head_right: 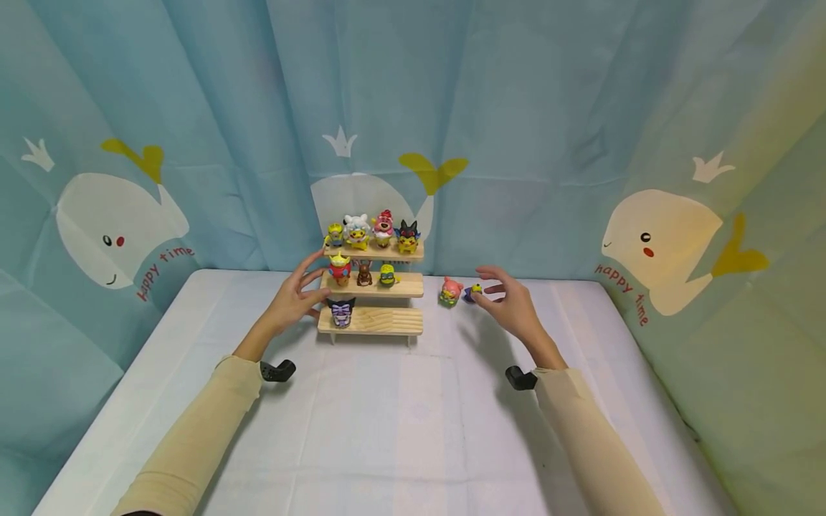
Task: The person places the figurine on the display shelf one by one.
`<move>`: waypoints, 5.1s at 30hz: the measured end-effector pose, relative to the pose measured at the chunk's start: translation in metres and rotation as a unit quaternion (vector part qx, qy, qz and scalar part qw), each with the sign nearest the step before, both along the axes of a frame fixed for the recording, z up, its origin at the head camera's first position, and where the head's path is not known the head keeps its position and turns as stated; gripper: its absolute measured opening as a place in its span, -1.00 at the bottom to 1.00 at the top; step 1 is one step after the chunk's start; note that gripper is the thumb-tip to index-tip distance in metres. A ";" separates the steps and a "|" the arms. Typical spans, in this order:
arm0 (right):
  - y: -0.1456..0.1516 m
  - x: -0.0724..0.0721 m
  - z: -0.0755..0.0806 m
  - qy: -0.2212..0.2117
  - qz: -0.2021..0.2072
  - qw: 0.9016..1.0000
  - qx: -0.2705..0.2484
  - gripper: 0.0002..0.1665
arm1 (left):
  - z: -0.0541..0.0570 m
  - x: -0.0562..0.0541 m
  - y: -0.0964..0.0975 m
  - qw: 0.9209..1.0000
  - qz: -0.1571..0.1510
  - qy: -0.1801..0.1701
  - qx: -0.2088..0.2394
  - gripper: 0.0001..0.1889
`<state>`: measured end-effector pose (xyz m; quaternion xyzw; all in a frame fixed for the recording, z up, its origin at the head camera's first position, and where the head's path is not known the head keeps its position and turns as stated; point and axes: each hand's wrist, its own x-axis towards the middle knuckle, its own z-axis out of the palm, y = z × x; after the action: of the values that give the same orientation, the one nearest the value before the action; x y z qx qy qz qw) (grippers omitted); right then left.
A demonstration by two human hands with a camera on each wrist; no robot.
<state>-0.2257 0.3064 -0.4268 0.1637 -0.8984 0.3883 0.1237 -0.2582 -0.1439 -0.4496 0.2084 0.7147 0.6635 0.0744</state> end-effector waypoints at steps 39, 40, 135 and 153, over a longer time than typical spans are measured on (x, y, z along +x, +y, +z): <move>0.016 -0.045 -0.045 -0.090 -0.004 0.996 0.009 -0.66 | 0.000 -0.001 0.000 1.000 0.000 0.002 -0.001 -0.18; 0.016 -0.045 -0.045 -0.091 -0.004 0.996 0.009 -0.66 | 0.000 -0.001 0.000 1.000 -0.001 0.002 -0.001 -0.18; 0.011 0.031 0.038 0.006 0.027 0.999 -0.032 -0.64 | 0.002 0.000 0.002 1.000 0.006 -0.003 -0.007 -0.17; -0.032 0.024 0.044 -0.011 0.075 0.996 -0.048 -0.65 | 0.003 0.001 0.001 1.000 0.004 -0.002 -0.006 -0.17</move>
<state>-0.2017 0.2747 -0.3826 0.2202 -0.8654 0.4405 0.0920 -0.2567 -0.1429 -0.4465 0.2038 0.7192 0.6600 0.0744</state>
